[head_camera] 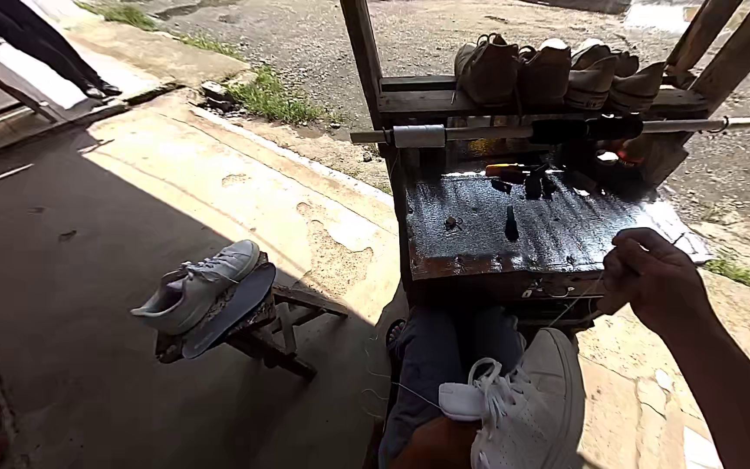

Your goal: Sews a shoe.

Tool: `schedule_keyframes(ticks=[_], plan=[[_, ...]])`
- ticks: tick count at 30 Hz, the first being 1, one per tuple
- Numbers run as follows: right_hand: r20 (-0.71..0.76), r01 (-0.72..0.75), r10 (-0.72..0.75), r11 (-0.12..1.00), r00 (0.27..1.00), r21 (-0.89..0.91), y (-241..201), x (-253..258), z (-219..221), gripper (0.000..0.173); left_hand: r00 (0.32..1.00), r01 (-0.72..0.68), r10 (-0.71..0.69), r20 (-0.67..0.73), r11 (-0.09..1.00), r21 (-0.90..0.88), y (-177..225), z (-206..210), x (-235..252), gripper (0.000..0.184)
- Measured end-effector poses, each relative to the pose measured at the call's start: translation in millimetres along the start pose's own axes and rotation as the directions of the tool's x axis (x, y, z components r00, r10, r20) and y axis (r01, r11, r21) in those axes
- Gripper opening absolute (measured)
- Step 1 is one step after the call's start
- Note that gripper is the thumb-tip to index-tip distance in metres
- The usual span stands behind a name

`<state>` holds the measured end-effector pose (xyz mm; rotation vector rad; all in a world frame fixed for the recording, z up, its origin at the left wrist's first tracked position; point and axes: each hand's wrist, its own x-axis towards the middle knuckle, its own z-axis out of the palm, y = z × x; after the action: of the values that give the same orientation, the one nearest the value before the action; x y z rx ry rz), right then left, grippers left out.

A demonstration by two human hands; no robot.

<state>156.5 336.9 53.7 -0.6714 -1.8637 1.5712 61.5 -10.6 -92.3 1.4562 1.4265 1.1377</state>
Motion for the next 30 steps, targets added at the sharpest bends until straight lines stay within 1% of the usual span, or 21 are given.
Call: schedule_keyframes(ticks=[1,2,5,6,8,10,12,13,14,15,16,17,18,19,20,21,22,24,26,28,30], plan=[[-0.052,0.032,-0.025,0.990,0.998,0.136,5.1,9.3,6.7,0.023,0.997,0.082,-0.082,0.007,0.996,0.024,9.2,-1.8,2.7,0.034],[-0.093,0.076,-0.056,0.969,0.994,0.235,7.4,17.3,14.1,0.025,0.994,0.108,-0.107,-0.026,0.993,0.054,14.2,-3.2,5.1,0.034],[-0.130,0.182,-0.142,0.905,0.981,0.385,10.6,31.2,34.3,0.028,0.994,0.049,-0.039,-0.102,0.993,0.106,-4.8,-7.3,15.6,0.036],[-0.091,0.182,-0.159,0.909,0.983,0.374,11.6,30.6,41.9,0.027,0.993,0.016,-0.003,-0.117,0.994,0.110,-19.2,-6.6,18.8,0.039],[0.038,0.208,-0.223,0.947,0.974,0.244,17.7,27.7,59.2,0.021,0.994,0.022,-0.006,-0.105,0.988,0.155,-43.6,-5.4,23.9,0.042],[0.146,0.268,-0.281,0.958,0.948,0.103,33.6,28.1,66.7,0.016,0.996,0.054,-0.034,-0.088,0.970,0.237,-49.4,-4.0,26.3,0.044],[0.145,0.270,-0.276,0.961,0.950,0.063,45.3,34.3,64.4,0.015,0.995,0.040,-0.007,-0.097,0.936,0.349,-42.2,-9.4,19.0,0.036],[0.133,0.248,-0.254,0.967,0.958,0.062,48.6,38.0,60.6,0.014,0.996,0.084,-0.059,-0.070,0.902,0.425,-34.2,-15.4,13.0,0.027],[0.125,0.230,-0.236,0.971,0.964,0.064,51.6,41.6,56.1,0.014,0.985,0.167,-0.166,-0.046,0.854,0.492,-17.6,-23.4,7.4,0.023],[0.122,0.214,-0.220,0.975,0.968,0.062,54.4,45.1,51.1,0.015,0.952,0.276,-0.303,-0.043,0.791,0.547,7.8,-33.1,4.5,0.024],[0.118,0.201,-0.207,0.978,0.971,0.060,56.3,49.2,48.0,0.015,0.911,0.378,-0.399,-0.105,0.705,0.600,38.0,-43.0,5.5,0.030],[0.115,0.193,-0.199,0.979,0.973,0.058,57.6,53.6,48.5,0.015,0.895,0.434,-0.384,-0.229,0.622,0.652,65.9,-49.2,10.5,0.032],[0.114,0.186,-0.190,0.982,0.975,0.044,57.1,57.0,51.0,0.015,0.896,0.444,-0.265,-0.356,0.558,0.701,86.1,-51.1,23.0,0.034],[0.107,0.185,-0.186,0.982,0.977,0.022,54.7,61.5,52.2,0.014,0.895,0.418,-0.109,-0.432,0.537,0.733,97.3,-51.9,46.6,0.037],[0.098,0.186,-0.185,0.983,0.978,0.002,53.0,67.6,52.2,0.014,0.892,0.381,-0.014,-0.453,0.564,0.732,100.4,-51.3,78.4,0.041],[0.095,0.185,-0.183,0.983,0.978,-0.012,53.1,72.9,51.2,0.014,0.895,0.358,-0.011,-0.447,0.616,0.702,96.8,-47.2,111.4,0.047],[0.098,0.185,-0.183,0.983,0.978,-0.013,55.3,77.6,50.1,0.015,0.906,0.372,-0.096,-0.412,0.645,0.668,86.3,-40.9,140.5,0.057],[0.105,0.168,-0.171,0.985,0.980,0.032,59.7,87.5,47.5,0.016,0.891,0.449,-0.365,-0.271,0.612,0.651,52.9,-24.7,184.1,0.086],[0.112,0.156,-0.156,0.988,0.981,0.011,57.3,97.7,39.3,0.018,0.853,0.464,-0.493,-0.169,0.569,0.679,27.4,-6.0,207.7,0.104],[0.119,0.112,-0.101,0.990,0.988,-0.088,53.4,95.2,21.3,0.019,0.842,0.450,-0.527,-0.115,0.570,0.688,23.1,13.0,215.2,0.101],[0.134,0.060,-0.042,0.989,0.990,-0.133,62.7,88.6,9.2,0.020,0.829,0.457,-0.545,-0.126,0.530,0.715,33.7,15.7,212.3,0.090]])
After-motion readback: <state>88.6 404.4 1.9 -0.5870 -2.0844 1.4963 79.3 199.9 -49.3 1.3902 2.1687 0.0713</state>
